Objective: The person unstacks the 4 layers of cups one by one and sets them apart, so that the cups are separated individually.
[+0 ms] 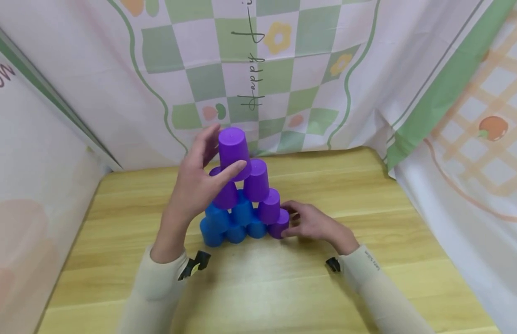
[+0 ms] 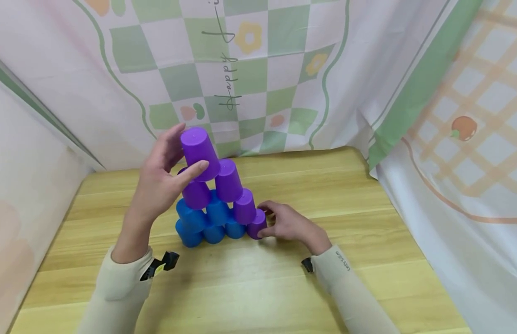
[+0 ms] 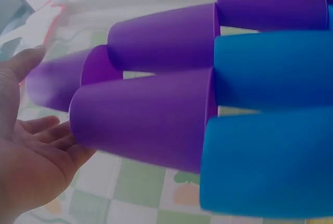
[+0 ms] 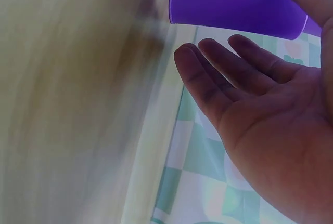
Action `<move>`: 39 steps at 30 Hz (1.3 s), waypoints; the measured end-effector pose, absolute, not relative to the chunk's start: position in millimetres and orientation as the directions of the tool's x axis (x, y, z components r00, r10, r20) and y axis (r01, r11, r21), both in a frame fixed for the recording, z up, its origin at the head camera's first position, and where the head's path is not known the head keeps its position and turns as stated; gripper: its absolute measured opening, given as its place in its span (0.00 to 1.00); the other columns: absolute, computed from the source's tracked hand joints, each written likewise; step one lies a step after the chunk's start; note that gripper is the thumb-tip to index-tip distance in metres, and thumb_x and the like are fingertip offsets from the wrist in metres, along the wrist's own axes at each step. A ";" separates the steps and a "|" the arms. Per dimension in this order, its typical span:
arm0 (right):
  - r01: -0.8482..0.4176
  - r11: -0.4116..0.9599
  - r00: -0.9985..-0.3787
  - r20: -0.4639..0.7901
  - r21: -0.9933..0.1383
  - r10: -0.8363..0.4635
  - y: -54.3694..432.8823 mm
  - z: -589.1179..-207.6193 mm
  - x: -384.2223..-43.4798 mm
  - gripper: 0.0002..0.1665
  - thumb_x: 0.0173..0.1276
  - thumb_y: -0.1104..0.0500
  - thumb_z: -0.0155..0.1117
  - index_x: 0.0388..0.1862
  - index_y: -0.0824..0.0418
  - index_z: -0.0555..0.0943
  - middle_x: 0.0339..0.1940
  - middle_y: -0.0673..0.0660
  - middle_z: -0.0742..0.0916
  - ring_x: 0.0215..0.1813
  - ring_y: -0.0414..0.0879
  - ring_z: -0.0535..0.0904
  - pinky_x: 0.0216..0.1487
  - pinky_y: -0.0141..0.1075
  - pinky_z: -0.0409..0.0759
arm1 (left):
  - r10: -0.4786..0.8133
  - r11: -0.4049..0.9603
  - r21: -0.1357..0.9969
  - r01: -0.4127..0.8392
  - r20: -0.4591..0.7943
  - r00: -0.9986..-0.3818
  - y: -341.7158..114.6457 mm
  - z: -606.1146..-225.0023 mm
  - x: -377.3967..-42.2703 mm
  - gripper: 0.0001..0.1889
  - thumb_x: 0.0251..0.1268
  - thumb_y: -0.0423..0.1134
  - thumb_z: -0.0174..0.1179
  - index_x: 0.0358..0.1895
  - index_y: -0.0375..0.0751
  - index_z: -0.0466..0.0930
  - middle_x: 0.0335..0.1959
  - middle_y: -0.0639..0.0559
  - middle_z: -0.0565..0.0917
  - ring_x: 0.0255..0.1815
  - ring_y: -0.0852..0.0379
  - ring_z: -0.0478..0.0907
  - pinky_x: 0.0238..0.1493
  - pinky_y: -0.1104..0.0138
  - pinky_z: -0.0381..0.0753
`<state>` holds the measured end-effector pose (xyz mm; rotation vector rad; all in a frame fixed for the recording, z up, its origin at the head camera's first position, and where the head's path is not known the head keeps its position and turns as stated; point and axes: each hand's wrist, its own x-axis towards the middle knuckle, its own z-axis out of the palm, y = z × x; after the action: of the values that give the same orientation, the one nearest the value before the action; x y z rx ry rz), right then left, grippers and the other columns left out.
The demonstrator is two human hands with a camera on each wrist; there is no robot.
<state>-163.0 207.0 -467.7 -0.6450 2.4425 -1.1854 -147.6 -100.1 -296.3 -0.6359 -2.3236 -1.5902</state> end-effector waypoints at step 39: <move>-0.213 0.535 -0.838 -0.130 -0.817 -0.531 198.9 -472.2 -157.4 0.32 0.67 0.51 0.79 0.67 0.55 0.79 0.58 0.54 0.88 0.60 0.50 0.85 0.66 0.51 0.85 | -0.123 0.183 0.756 0.628 0.652 -0.748 -121.8 -295.1 -122.8 0.31 0.64 0.27 0.72 0.71 0.37 0.74 0.60 0.44 0.84 0.57 0.48 0.84 0.61 0.65 0.87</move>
<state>-157.4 198.9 -472.2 -0.6114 2.4141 -1.2130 -122.8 -121.8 -295.1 -0.4733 -1.8673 -1.6234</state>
